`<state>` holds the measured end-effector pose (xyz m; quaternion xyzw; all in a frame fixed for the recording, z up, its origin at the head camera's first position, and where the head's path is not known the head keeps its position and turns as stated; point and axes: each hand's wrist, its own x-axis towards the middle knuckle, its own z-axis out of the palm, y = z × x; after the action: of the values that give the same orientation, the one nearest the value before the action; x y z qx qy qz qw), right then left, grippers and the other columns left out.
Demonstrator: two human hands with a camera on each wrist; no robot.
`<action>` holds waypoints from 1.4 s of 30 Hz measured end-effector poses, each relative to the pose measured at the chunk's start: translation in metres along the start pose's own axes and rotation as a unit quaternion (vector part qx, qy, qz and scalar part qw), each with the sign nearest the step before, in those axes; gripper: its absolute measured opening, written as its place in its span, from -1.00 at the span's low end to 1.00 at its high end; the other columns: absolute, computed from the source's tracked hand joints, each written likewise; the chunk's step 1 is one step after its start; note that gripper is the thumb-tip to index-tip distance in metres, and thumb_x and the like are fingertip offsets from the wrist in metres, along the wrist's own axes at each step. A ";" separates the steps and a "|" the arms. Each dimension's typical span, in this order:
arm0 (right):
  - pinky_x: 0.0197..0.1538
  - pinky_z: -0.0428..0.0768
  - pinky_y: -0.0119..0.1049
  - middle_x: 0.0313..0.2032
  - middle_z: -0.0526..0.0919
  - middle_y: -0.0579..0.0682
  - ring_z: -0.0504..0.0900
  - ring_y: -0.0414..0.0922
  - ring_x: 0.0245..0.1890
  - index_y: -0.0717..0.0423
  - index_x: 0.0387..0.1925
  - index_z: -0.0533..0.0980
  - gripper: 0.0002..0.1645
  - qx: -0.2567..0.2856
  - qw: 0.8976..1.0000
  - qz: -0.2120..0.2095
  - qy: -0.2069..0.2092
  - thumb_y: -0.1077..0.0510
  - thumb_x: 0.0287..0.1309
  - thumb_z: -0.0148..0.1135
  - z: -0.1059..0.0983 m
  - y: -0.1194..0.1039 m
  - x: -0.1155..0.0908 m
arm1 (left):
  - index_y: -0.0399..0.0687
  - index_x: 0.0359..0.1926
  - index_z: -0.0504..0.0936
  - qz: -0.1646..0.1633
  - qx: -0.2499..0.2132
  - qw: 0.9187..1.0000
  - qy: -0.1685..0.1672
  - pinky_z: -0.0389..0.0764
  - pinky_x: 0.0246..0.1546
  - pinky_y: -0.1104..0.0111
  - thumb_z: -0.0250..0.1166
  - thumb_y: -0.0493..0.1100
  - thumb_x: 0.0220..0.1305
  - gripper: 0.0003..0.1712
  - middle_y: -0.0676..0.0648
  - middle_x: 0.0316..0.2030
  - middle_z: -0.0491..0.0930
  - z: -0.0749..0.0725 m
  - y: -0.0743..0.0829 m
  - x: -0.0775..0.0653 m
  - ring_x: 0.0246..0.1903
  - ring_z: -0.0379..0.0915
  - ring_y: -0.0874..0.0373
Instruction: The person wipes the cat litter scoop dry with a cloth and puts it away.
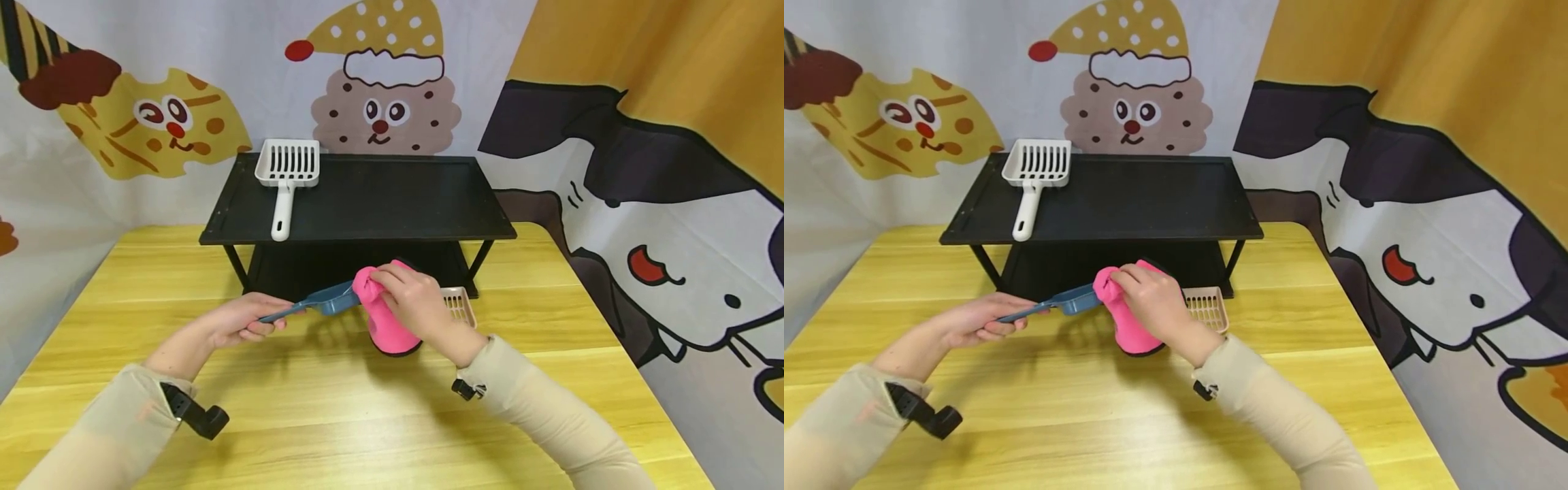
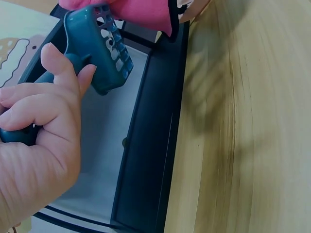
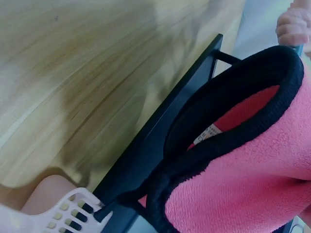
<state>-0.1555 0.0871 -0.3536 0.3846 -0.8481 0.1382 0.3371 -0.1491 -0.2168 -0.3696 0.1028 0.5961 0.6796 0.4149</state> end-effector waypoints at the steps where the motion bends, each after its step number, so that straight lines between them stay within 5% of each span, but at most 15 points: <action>1: -0.21 0.65 -0.32 -0.26 0.68 -0.01 0.67 -0.14 -0.27 0.11 -0.23 0.64 -0.70 0.011 1.000 0.010 -0.001 0.27 -0.11 0.44 -0.001 0.002 -0.001 | -0.05 -0.08 0.57 0.001 0.003 1.000 0.000 0.04 -0.73 0.63 -0.09 -0.17 0.46 -0.71 0.13 -0.54 0.49 0.000 0.000 -0.001 -0.77 0.09 0.46; 8: -0.13 0.64 -0.26 -0.22 0.68 0.06 0.68 -0.08 -0.21 0.19 -0.20 0.61 -0.67 0.080 0.994 0.074 -0.003 0.34 -0.11 0.42 -0.008 0.014 -0.007 | -0.33 0.09 0.40 0.002 0.065 0.997 0.049 0.16 -0.71 0.64 -0.02 -0.13 0.43 -0.63 0.14 -0.50 0.57 -0.003 0.003 -0.006 -0.75 0.13 0.45; 14: -0.10 0.63 -0.25 -0.21 0.67 0.07 0.68 -0.07 -0.20 0.20 -0.19 0.60 -0.66 0.085 0.992 0.092 -0.013 0.34 -0.10 0.41 -0.012 0.021 -0.009 | -0.51 0.18 0.30 -0.013 0.156 0.984 0.085 0.19 -0.67 0.59 0.03 -0.12 0.41 -0.47 0.16 -0.43 0.61 -0.005 0.002 -0.009 -0.72 0.16 0.40; 20: -0.10 0.63 -0.25 -0.20 0.67 0.07 0.68 -0.07 -0.20 0.19 -0.17 0.61 -0.67 0.096 0.992 0.086 -0.017 0.35 -0.08 0.39 -0.014 0.023 -0.006 | -0.36 0.10 0.50 0.004 0.279 0.954 0.108 0.17 -0.67 0.51 0.11 -0.14 0.35 -0.57 0.05 -0.40 0.61 -0.001 0.001 -0.003 -0.71 0.12 0.31; 24: -0.09 0.63 -0.25 -0.19 0.68 0.04 0.67 -0.09 -0.19 0.16 -0.17 0.63 -0.69 0.092 0.993 0.071 -0.027 0.36 -0.04 0.36 -0.015 0.022 0.000 | -0.27 0.03 0.59 0.041 0.373 0.921 0.106 0.17 -0.68 0.49 0.14 -0.20 0.32 -0.67 -0.12 -0.36 0.62 0.009 0.003 0.001 -0.72 0.04 0.30; 28: -0.10 0.63 -0.29 -0.20 0.69 -0.02 0.67 -0.14 -0.19 0.09 -0.19 0.64 -0.71 0.064 0.995 0.043 -0.057 0.32 -0.03 0.37 -0.014 0.019 0.008 | -0.21 -0.01 0.62 0.077 0.450 0.886 0.085 0.33 -0.52 0.48 0.16 -0.23 0.28 -0.71 -0.12 -0.34 0.67 0.018 0.005 0.006 -0.55 0.33 0.22; 31: -0.14 0.63 -0.33 -0.21 0.70 -0.07 0.66 -0.18 -0.19 0.03 -0.20 0.65 -0.73 0.040 0.994 0.015 -0.098 0.28 -0.02 0.37 -0.012 0.012 0.013 | -0.17 -0.03 0.64 0.101 0.480 0.868 0.070 0.43 -0.34 0.48 0.18 -0.25 0.27 -0.72 -0.04 -0.38 0.69 0.022 0.007 0.009 -0.37 0.44 0.19; 37: -0.13 0.59 -0.45 -0.22 0.68 -0.14 0.62 -0.26 -0.21 -0.02 -0.16 0.63 -0.70 0.024 0.977 -0.057 -0.203 0.15 -0.02 0.40 -0.008 0.001 0.023 | -0.10 -0.07 0.67 0.131 0.505 0.851 0.059 0.53 -0.22 0.47 0.18 -0.21 0.27 -0.75 0.14 -0.45 0.64 0.028 0.010 0.014 -0.36 0.47 0.24; 42: -0.11 0.58 -0.43 -0.24 0.67 -0.14 0.60 -0.24 -0.25 -0.02 -0.17 0.64 -0.71 0.024 0.965 -0.086 -0.246 0.11 -0.01 0.40 -0.008 0.001 0.026 | -0.11 -0.05 0.66 0.143 0.508 0.847 0.067 0.55 -0.19 0.45 0.18 -0.20 0.27 -0.74 0.09 -0.38 0.68 0.028 0.010 0.014 -0.36 0.52 0.23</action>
<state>-0.1651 0.0778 -0.3299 0.4862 -0.8652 0.0305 0.1190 -0.1442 -0.1862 -0.3584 0.3379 0.8631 0.3384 0.1622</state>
